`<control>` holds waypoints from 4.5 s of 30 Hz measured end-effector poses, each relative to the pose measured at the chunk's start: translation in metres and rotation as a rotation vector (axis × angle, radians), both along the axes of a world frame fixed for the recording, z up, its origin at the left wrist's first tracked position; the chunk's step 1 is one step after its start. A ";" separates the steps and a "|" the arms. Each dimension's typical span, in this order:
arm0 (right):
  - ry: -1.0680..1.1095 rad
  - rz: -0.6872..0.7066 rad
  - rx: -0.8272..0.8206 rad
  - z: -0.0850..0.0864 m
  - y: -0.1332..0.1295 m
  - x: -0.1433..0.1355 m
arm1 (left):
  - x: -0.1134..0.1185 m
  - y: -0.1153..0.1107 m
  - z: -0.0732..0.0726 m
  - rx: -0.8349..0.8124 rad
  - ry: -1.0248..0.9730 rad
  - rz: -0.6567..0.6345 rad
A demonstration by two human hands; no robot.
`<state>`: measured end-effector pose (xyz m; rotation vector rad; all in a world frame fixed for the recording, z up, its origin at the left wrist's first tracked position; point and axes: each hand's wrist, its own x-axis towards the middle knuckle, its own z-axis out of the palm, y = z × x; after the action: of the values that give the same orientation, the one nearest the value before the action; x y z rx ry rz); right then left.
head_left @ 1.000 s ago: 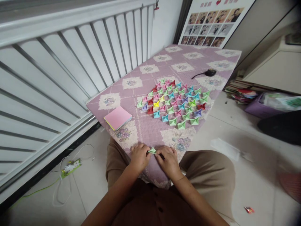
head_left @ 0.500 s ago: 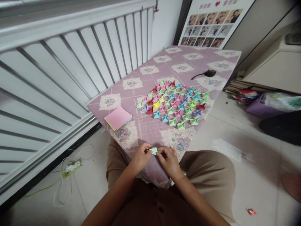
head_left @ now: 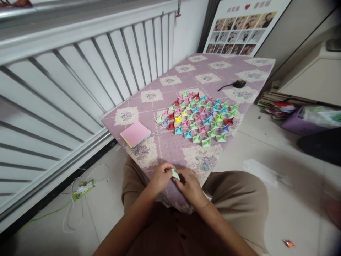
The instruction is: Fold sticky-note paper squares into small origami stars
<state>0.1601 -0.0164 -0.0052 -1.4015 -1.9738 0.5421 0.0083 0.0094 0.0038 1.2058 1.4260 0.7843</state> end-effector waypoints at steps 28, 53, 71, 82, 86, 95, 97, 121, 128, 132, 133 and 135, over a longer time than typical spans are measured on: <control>0.883 0.055 -0.824 0.048 -0.006 -0.007 | -0.022 -0.016 0.047 -0.019 -0.208 -0.175; 0.667 0.052 -0.784 0.044 -0.002 -0.001 | -0.021 -0.015 0.049 0.009 -0.102 -0.246; 0.251 -0.011 -0.392 0.049 0.001 -0.002 | -0.012 -0.019 0.039 0.070 -0.019 -0.176; -0.015 -0.071 -0.206 0.046 -0.004 -0.006 | 0.003 -0.022 0.048 0.267 0.243 -0.199; -0.041 -0.027 -0.090 0.045 -0.005 -0.006 | 0.001 -0.022 0.053 0.335 0.358 -0.266; -0.099 0.172 0.023 0.046 -0.005 -0.002 | -0.003 -0.017 0.053 0.295 0.431 -0.310; -0.133 0.188 0.035 0.047 -0.005 0.000 | -0.004 -0.017 0.053 0.290 0.437 -0.317; 0.206 0.278 -0.203 0.057 -0.007 0.008 | -0.021 -0.027 0.057 0.011 -0.149 -0.271; 0.240 0.318 -0.252 0.064 -0.005 0.008 | -0.015 -0.030 0.053 0.029 -0.170 -0.177; 0.233 0.282 -0.218 0.063 -0.004 0.007 | -0.013 -0.031 0.052 0.035 -0.203 -0.154; 0.229 0.275 -0.208 0.062 -0.004 0.006 | -0.013 -0.032 0.052 0.028 -0.215 -0.149; 0.221 0.263 -0.195 0.062 -0.004 0.006 | -0.013 -0.033 0.050 0.006 -0.244 -0.147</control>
<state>0.1656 -0.0206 0.0572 -1.1412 -1.9747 0.9889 -0.0045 -0.0233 0.0535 1.1621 1.1247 0.8040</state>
